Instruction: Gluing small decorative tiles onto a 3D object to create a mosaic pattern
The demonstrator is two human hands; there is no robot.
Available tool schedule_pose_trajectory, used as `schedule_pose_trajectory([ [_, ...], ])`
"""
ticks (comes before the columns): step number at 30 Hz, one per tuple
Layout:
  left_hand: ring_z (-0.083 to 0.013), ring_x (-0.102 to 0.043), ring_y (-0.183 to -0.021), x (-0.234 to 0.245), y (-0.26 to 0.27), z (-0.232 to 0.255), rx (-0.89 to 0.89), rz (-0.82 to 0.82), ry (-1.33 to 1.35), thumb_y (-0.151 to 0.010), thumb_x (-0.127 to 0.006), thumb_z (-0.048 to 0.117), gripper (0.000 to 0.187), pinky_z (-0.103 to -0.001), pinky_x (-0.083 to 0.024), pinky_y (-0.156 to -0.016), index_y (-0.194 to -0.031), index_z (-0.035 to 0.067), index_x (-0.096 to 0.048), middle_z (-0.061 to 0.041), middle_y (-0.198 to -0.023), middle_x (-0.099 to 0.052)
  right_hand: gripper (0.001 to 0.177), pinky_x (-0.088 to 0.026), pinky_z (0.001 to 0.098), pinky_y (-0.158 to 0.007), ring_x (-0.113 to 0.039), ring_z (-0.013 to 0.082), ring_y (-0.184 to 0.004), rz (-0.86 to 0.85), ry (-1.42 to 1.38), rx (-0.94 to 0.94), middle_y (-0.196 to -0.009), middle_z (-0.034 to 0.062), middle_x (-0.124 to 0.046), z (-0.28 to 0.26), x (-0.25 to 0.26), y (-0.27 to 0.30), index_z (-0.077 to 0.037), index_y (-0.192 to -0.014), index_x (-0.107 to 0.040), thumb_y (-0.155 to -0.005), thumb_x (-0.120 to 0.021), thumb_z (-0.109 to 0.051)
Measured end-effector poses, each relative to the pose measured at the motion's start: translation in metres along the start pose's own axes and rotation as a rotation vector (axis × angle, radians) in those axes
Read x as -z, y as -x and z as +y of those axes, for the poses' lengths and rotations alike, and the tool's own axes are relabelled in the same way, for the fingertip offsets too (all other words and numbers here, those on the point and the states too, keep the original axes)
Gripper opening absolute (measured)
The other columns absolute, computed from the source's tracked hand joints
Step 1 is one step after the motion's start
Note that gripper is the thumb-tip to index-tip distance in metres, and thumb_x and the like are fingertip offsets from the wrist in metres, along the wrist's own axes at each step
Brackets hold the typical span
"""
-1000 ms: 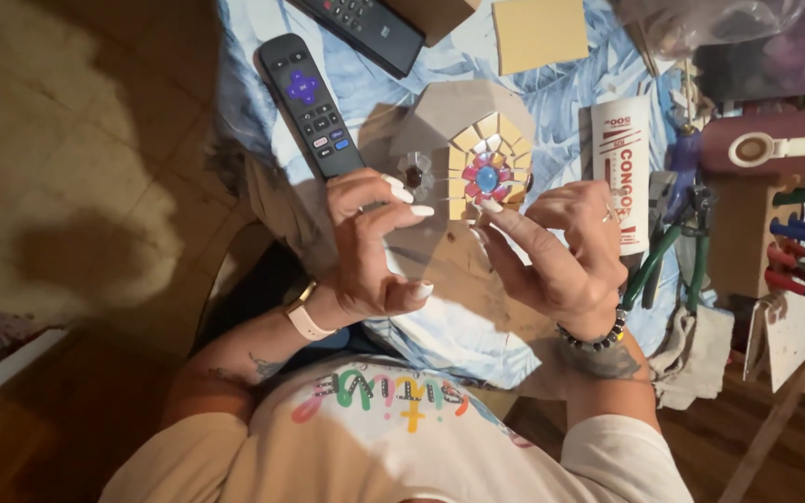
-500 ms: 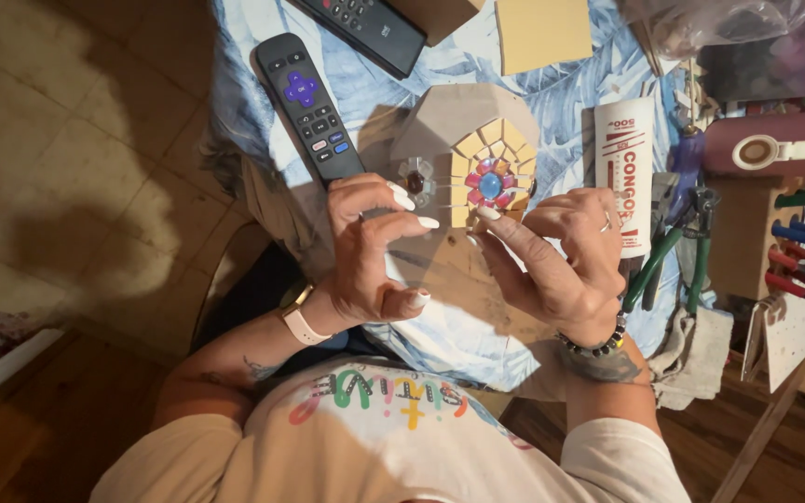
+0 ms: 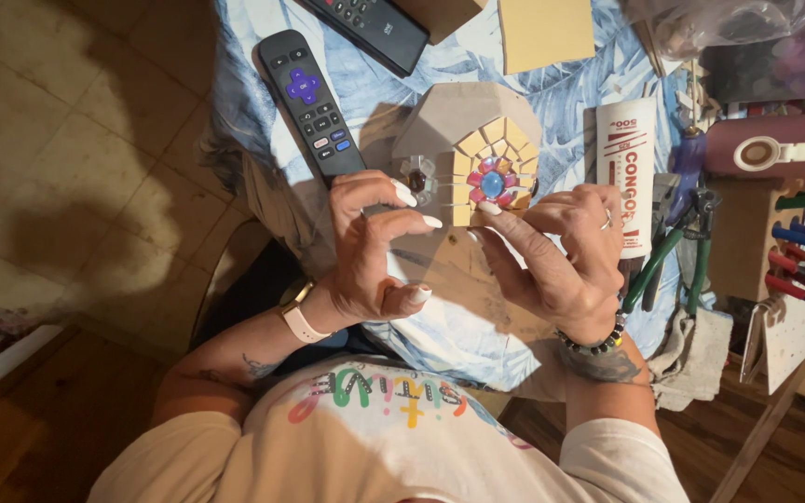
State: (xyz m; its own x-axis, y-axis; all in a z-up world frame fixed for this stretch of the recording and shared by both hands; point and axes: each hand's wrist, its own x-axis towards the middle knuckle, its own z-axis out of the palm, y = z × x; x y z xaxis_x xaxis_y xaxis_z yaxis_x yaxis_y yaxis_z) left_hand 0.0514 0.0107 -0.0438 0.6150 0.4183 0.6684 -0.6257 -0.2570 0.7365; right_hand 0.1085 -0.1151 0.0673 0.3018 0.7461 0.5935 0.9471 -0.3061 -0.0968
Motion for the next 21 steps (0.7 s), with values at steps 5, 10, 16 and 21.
schedule_pose_trajectory([
  [5, -0.0264, -0.042, -0.086, 0.000, 0.000, 0.000, 0.001, 0.001, 0.003, -0.078, -0.039, 0.057, 0.045, -0.038, -0.036, -0.078, -0.084, 0.014, -0.051, -0.005, -0.093, -0.035, 0.010, -0.040, 0.0368, -0.052, -0.046, 0.0255, -0.055, 0.025, -0.010, -0.007, -0.065, 0.0093, -0.044, 0.001, 0.000, 0.002, 0.000, -0.082, -0.068, -0.073, -0.068, -0.004],
  [10, -0.0270, -0.042, -0.086, 0.000, 0.002, -0.001, -0.008, -0.005, 0.004, -0.078, -0.040, 0.056, 0.045, -0.039, -0.036, -0.078, -0.085, 0.014, -0.051, -0.006, -0.093, -0.035, 0.010, -0.040, 0.0378, -0.053, -0.045, 0.0260, -0.056, 0.035, -0.040, -0.026, -0.066, 0.0096, -0.043, 0.004, -0.001, 0.007, 0.001, -0.080, -0.066, -0.072, -0.069, -0.004],
  [16, -0.0280, -0.041, -0.086, 0.003, 0.003, -0.002, -0.045, -0.020, -0.030, -0.079, -0.038, 0.057, 0.044, -0.040, -0.035, -0.078, -0.084, 0.016, -0.052, -0.006, -0.092, -0.034, 0.009, -0.038, 0.0417, -0.054, -0.044, 0.0272, -0.060, 0.056, -0.003, 0.076, -0.067, 0.0099, -0.043, 0.010, -0.002, 0.009, -0.004, -0.074, -0.067, -0.071, -0.070, -0.011],
  [21, -0.0280, -0.040, -0.087, 0.002, 0.002, 0.001, -0.044, -0.022, -0.028, -0.080, -0.036, 0.056, 0.041, -0.039, -0.035, -0.079, -0.084, 0.018, -0.053, -0.005, -0.093, -0.034, 0.016, -0.036, 0.0422, -0.058, -0.043, 0.0271, -0.065, 0.048, -0.021, 0.107, -0.071, 0.0096, -0.044, 0.013, -0.003, 0.010, -0.007, -0.067, -0.064, -0.079, -0.056, -0.014],
])
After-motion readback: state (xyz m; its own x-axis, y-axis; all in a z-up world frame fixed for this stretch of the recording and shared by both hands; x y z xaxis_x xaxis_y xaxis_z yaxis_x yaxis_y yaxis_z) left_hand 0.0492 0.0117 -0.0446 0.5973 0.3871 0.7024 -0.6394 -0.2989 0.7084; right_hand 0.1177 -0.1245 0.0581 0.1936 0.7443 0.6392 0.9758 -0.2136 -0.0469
